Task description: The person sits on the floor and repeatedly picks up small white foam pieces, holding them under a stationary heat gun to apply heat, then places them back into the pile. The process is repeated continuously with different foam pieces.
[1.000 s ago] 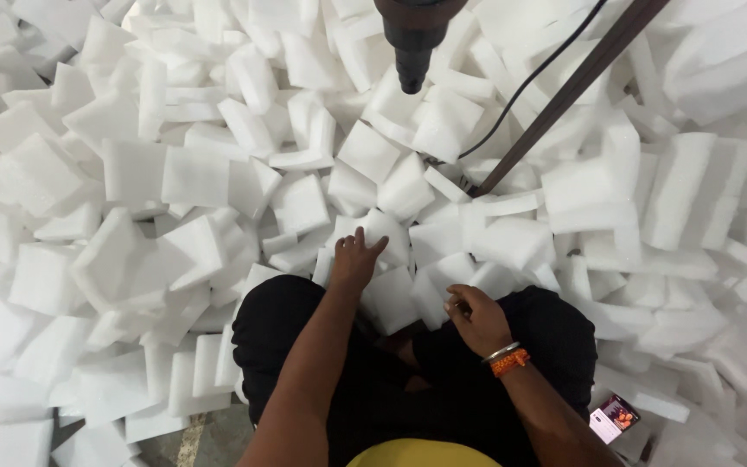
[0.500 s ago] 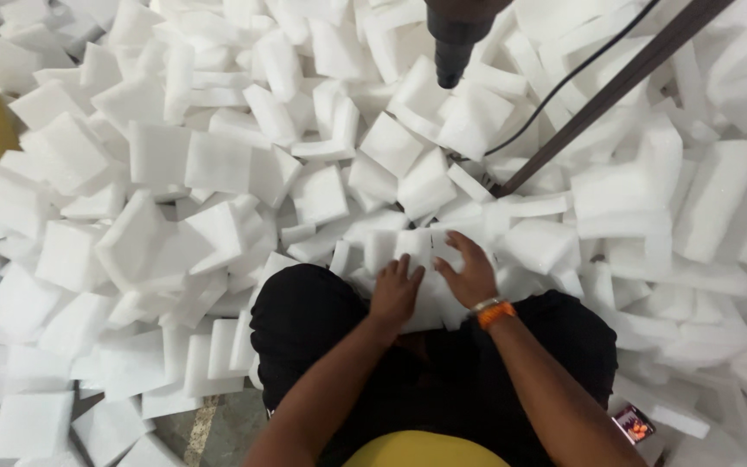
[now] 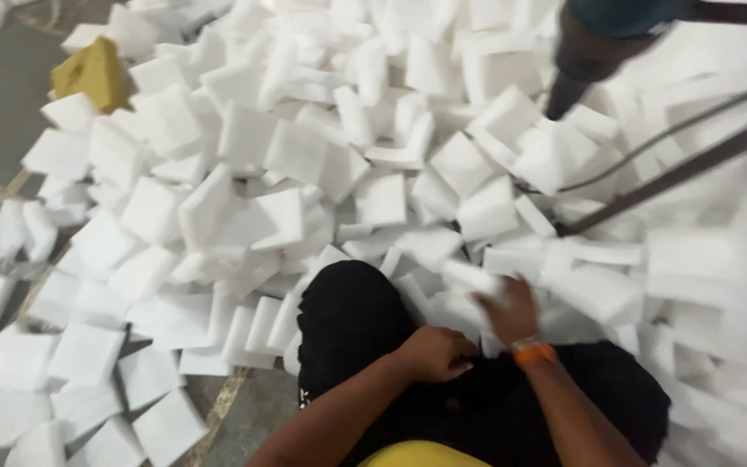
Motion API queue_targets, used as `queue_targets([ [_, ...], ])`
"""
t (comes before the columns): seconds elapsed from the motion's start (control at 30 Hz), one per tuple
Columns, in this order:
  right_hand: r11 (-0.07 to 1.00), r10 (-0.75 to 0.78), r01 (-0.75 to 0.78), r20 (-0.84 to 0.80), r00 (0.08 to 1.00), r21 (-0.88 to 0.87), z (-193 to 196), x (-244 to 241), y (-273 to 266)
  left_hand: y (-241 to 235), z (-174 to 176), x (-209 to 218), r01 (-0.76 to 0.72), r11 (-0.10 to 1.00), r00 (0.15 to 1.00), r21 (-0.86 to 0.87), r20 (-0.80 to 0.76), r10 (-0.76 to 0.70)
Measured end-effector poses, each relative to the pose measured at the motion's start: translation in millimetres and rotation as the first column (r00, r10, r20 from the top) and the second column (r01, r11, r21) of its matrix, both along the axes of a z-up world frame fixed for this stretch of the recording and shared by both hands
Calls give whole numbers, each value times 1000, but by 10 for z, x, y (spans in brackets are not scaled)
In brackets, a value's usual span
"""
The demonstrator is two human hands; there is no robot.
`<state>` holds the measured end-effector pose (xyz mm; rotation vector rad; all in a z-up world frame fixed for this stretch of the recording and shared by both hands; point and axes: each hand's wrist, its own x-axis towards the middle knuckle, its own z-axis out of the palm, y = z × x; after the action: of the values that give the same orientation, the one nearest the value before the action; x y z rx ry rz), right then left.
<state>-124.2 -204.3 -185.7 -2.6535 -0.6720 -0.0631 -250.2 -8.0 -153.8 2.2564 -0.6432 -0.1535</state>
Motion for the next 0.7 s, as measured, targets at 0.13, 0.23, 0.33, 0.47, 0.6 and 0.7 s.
queue_targets([
  [0.13, 715, -580, 692, -467, 667, 101, 230, -223, -783, 499, 74, 120, -423, 906, 905, -29, -67, 420],
  [0.23, 361, -281, 686, -628, 726, 631, 392, -398, -1008, 1149, -115, 576, -855, 475, 511, -209, -176, 842],
  [0.33, 648, -223, 406, -350, 910, 644, 438, -539, -1035, 2001, -432, 902, -917, 355, 321, -179, 196, 927],
  [0.47, 147, 36, 679, -690, 723, 719, 326, -467, -841, 2663, -728, 956, -976, -216, -216, 1, -44, 975],
  [0.6, 123, 102, 743, -754, 649, 657, 220, -432, -836, 2719, -622, 897, -829, -512, -559, 225, -342, 755],
  [0.7, 104, 180, 755, -758, 626, 648, 105, -457, -866, 2726, -472, 778, -774, -562, -589, 293, -660, 466],
])
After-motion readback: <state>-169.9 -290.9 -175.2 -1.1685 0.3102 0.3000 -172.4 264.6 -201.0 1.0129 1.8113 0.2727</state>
